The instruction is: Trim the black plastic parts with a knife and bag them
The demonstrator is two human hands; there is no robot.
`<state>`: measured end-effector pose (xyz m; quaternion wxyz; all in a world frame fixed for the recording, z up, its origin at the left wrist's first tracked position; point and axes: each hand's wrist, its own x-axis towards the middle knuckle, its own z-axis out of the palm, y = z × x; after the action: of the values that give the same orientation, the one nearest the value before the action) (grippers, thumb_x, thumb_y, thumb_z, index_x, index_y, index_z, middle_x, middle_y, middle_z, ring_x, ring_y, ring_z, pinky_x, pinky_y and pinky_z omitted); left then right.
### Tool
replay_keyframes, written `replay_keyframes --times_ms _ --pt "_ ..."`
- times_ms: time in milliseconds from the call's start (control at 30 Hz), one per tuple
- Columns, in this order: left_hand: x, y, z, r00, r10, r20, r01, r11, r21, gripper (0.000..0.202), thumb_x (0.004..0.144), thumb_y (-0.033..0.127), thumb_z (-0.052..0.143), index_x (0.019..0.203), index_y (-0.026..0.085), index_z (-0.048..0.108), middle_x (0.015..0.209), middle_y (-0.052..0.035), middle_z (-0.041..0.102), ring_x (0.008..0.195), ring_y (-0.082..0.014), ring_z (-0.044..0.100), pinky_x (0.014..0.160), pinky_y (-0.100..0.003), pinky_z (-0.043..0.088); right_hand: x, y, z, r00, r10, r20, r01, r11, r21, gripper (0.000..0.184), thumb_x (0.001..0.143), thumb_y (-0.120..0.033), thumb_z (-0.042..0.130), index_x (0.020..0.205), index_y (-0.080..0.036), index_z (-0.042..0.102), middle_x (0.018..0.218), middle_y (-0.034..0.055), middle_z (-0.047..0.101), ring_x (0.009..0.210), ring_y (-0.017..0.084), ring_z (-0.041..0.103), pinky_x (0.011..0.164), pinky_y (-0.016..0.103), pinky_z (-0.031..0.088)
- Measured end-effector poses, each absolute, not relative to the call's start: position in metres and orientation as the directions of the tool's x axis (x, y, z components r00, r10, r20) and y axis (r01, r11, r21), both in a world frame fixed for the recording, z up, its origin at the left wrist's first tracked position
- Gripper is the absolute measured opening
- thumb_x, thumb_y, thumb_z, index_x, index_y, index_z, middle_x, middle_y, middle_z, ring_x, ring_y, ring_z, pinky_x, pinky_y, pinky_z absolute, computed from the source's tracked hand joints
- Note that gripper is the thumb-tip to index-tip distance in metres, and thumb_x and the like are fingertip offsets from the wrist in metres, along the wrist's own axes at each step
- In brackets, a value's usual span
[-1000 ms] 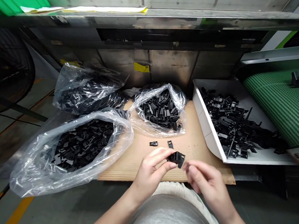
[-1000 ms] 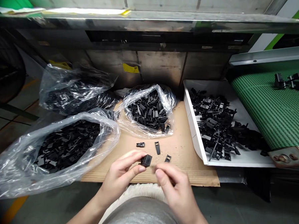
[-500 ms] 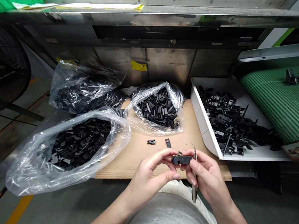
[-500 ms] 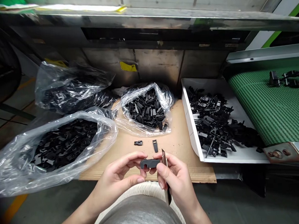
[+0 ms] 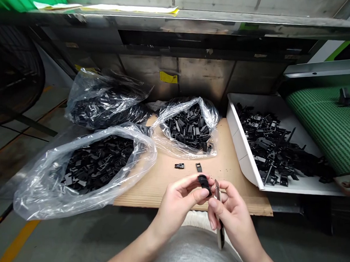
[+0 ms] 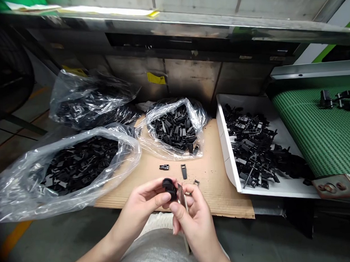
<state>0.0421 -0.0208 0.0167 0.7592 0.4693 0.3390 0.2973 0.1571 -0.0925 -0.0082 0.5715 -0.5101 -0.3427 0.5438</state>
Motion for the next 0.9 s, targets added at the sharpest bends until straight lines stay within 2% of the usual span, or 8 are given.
replay_keyframes --times_ms 133,233,367,467,600,700,767,900 --pt "0.037 -0.021 0.021 0.519 0.803 -0.293 -0.167 0.431 0.887 0.026 0.070 0.018 0.065 0.095 0.013 0.062 0.081 -0.0043 0.066 0.080 -0.0162 0.059 0.074 -0.028 0.048 0.174 -0.102 0.003 0.296 0.952 0.074 0.245 -0.001 -0.970 0.022 0.086 -0.025 0.042 0.105 -0.022 0.053 0.086 0.0046 0.062 0.071 0.014 0.057 0.060 0.025 0.046" --pt "0.034 -0.022 0.023 0.525 0.785 -0.328 -0.189 0.483 0.855 0.035 0.068 0.020 0.067 0.102 0.014 0.059 0.078 -0.0032 0.065 0.068 -0.0137 0.059 0.064 -0.027 0.049 0.188 -0.105 0.012 0.134 0.937 0.322 0.624 0.173 -0.762 0.028 0.082 -0.015 0.045 0.108 -0.022 0.056 0.087 0.0066 0.061 0.079 0.018 0.056 0.067 0.030 0.045" --pt "0.033 -0.025 0.028 0.549 0.765 -0.336 -0.172 0.498 0.850 0.033 0.068 0.021 0.066 0.100 0.014 0.061 0.084 -0.0043 0.064 0.067 -0.0136 0.058 0.062 -0.028 0.050 0.194 -0.100 0.021 -0.044 0.915 0.402 0.821 0.262 -0.507 0.034 0.079 -0.014 0.049 0.112 -0.019 0.056 0.075 0.0074 0.060 0.066 0.018 0.052 0.057 0.030 0.043" --pt "0.032 -0.025 0.029 0.539 0.780 -0.318 -0.115 0.442 0.890 0.033 0.067 0.020 0.067 0.100 0.018 0.062 0.091 -0.0045 0.064 0.078 -0.0151 0.057 0.069 -0.028 0.048 0.193 -0.098 0.027 -0.051 0.925 0.377 0.817 0.256 -0.516 0.030 0.080 -0.015 0.048 0.109 -0.018 0.057 0.073 0.0075 0.059 0.066 0.018 0.052 0.057 0.031 0.042" --pt "0.029 -0.022 0.022 0.586 0.762 -0.276 -0.123 0.420 0.899 0.038 0.066 0.023 0.068 0.104 0.019 0.060 0.086 -0.0049 0.066 0.083 -0.0177 0.058 0.075 -0.031 0.045 0.193 -0.101 0.028 0.028 0.942 0.333 0.720 0.212 -0.660 0.028 0.082 -0.015 0.045 0.107 -0.019 0.057 0.076 0.0070 0.060 0.069 0.018 0.054 0.058 0.030 0.044" --pt "0.028 -0.020 0.017 0.637 0.735 -0.232 -0.138 0.404 0.904 0.030 0.069 0.030 0.065 0.095 0.014 0.063 0.079 -0.0062 0.066 0.082 -0.0194 0.059 0.075 -0.032 0.045 0.192 -0.103 0.025 0.100 0.954 0.281 0.609 0.164 -0.776 0.023 0.083 -0.018 0.045 0.099 -0.020 0.060 0.076 0.0050 0.061 0.071 0.017 0.057 0.059 0.026 0.046" --pt "0.029 -0.021 0.016 0.597 0.778 -0.199 -0.071 0.298 0.952 0.027 0.068 0.031 0.066 0.088 0.014 0.064 0.079 -0.0056 0.064 0.079 -0.0190 0.057 0.072 -0.031 0.045 0.189 -0.102 0.022 0.182 0.956 0.228 0.525 0.101 -0.845 0.019 0.082 -0.022 0.047 0.095 -0.021 0.062 0.073 0.0025 0.061 0.066 0.014 0.057 0.056 0.022 0.047" --pt "0.031 -0.024 0.019 0.543 0.840 0.014 0.167 -0.124 0.978 0.015 0.071 0.021 0.064 0.085 0.018 0.064 0.079 -0.0028 0.056 0.076 -0.0163 0.053 0.071 -0.029 0.044 0.180 -0.098 0.020 0.271 0.960 0.073 0.330 -0.021 -0.944 0.024 0.076 -0.034 0.056 0.096 -0.020 0.060 0.062 -0.0019 0.056 0.048 0.010 0.050 0.044 0.019 0.043"
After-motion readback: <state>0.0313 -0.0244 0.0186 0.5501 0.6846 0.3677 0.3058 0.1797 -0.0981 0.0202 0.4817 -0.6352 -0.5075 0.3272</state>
